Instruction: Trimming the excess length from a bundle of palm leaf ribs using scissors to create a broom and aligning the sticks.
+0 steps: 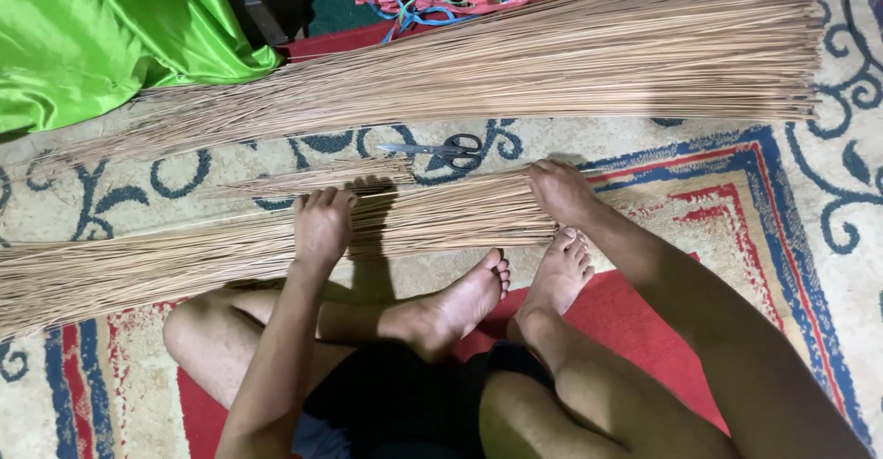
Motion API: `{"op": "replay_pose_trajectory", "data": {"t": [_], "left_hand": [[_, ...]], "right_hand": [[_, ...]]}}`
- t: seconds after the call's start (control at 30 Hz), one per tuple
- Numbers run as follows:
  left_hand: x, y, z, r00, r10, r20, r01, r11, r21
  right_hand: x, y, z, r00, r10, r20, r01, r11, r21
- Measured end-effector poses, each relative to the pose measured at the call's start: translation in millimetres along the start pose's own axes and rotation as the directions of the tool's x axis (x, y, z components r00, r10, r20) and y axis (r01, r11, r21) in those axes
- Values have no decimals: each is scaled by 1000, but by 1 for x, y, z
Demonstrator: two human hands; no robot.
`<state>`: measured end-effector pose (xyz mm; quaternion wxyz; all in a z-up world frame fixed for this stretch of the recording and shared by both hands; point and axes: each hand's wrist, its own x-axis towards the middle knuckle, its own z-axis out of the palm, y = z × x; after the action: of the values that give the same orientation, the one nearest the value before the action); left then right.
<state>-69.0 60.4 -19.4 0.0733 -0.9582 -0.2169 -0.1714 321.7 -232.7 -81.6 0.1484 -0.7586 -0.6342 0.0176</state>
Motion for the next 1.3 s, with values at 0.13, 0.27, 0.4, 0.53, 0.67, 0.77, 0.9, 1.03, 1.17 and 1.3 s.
{"op": "replay_pose_trajectory", "data": {"t": [0.13,0.27,0.4,0.53,0.67,0.77,0.9,1.03,1.17,1.3], "left_hand": [[6,18,-4,1000,4,14,-4,1000,16],[31,78,-9,994,99,41,-93,986,-135],[47,130,11,987,153,56,-134,956,-259],[58,131,2,987,128,100,-92,947,-306],[51,112,12,988,116,104,-93,974,-207],[49,103,15,988,113,106,-87,970,-225],[55,107,16,992,110,59,-95,974,-207],[79,110,6,995,95,1,-93,972,-218],[93,112,4,998,64,-22,-67,981,-181],[82,114,12,996,89,21,-85,983,-161]], "right_hand": [[-7,-7,-2,1000,-5,-10,5,1000,-21],[6,-53,-22,1000,-29,11,28,992,125],[20,-92,-41,997,-70,39,58,966,250],[19,-77,-41,997,-42,62,22,956,292],[6,-36,-21,998,-21,62,6,973,232],[-1,-20,-21,997,-26,71,6,963,268],[0,-7,-20,997,-27,70,0,936,352],[16,-18,-74,999,-12,43,-4,936,351],[26,-19,-94,999,33,-16,-24,917,398],[18,1,-56,992,85,94,-116,905,410]]}}
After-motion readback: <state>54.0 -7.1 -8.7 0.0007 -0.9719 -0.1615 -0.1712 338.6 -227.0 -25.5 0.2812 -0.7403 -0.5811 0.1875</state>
